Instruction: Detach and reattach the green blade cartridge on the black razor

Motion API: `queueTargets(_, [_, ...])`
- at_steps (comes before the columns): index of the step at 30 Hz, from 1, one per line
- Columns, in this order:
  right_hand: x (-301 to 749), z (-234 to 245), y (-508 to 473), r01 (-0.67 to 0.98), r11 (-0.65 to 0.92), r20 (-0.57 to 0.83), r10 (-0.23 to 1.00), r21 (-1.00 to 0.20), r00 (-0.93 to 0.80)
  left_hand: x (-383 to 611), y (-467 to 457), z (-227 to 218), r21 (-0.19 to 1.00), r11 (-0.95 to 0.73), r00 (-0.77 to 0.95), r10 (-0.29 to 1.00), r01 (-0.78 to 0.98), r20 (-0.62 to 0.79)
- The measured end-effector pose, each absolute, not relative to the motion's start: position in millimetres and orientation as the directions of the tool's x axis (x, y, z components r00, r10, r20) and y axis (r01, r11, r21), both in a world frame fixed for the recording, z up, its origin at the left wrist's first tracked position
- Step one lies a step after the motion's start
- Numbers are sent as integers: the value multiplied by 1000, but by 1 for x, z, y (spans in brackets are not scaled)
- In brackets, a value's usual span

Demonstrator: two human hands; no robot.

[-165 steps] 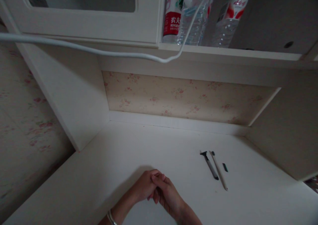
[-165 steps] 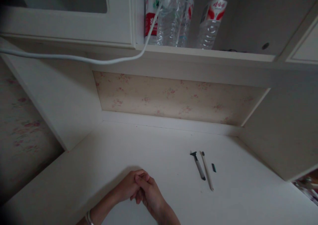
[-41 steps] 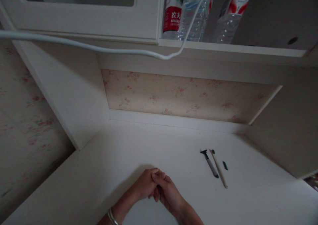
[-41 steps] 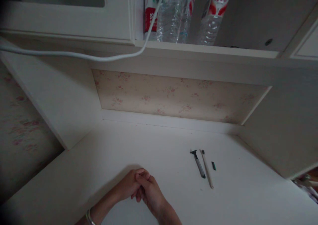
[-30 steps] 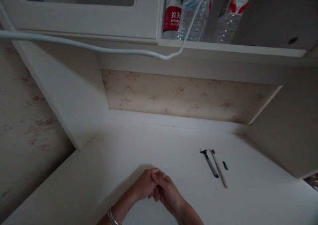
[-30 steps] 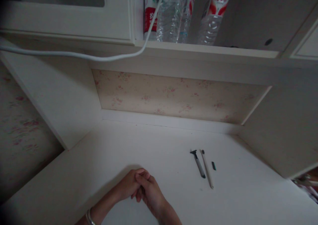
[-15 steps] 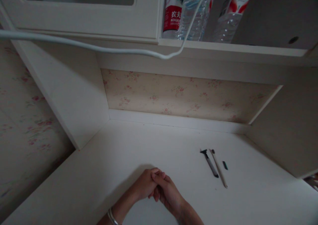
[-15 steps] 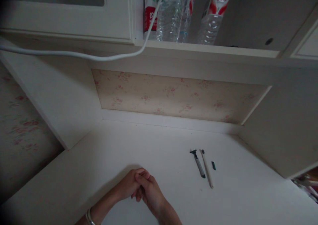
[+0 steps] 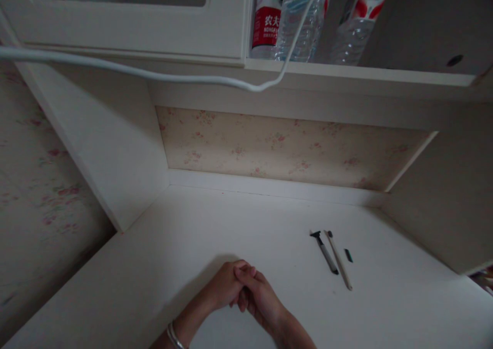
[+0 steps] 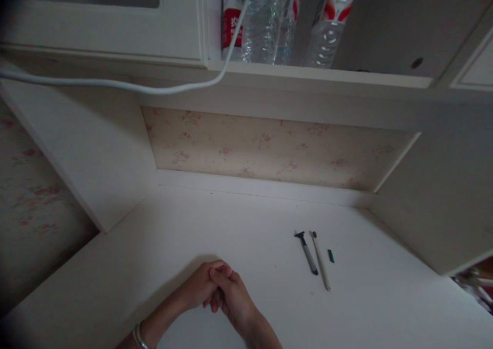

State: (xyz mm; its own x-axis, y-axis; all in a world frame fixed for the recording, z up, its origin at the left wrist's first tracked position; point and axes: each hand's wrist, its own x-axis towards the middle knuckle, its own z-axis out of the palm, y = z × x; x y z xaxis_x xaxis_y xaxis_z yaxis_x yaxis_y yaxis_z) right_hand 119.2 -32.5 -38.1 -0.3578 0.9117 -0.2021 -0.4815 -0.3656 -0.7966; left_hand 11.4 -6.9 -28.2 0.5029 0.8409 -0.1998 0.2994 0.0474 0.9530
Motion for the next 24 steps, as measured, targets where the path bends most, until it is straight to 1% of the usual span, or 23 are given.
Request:
queueTargets(8, [119, -35, -33, -473, -378, -226, 910, -796, -347, 12, -7, -28, 953, 40, 501, 844, 302, -194])
queueTargets(17, [119, -36, -33, -456, -366, -215, 912, -811, -350, 12, -9, -24, 954, 56, 510, 835, 296, -207])
queueTargets(24, [119, -38, -33, -464, -352, -194, 914, -812, -355, 12, -7, -28, 951, 69, 500, 838, 300, -218])
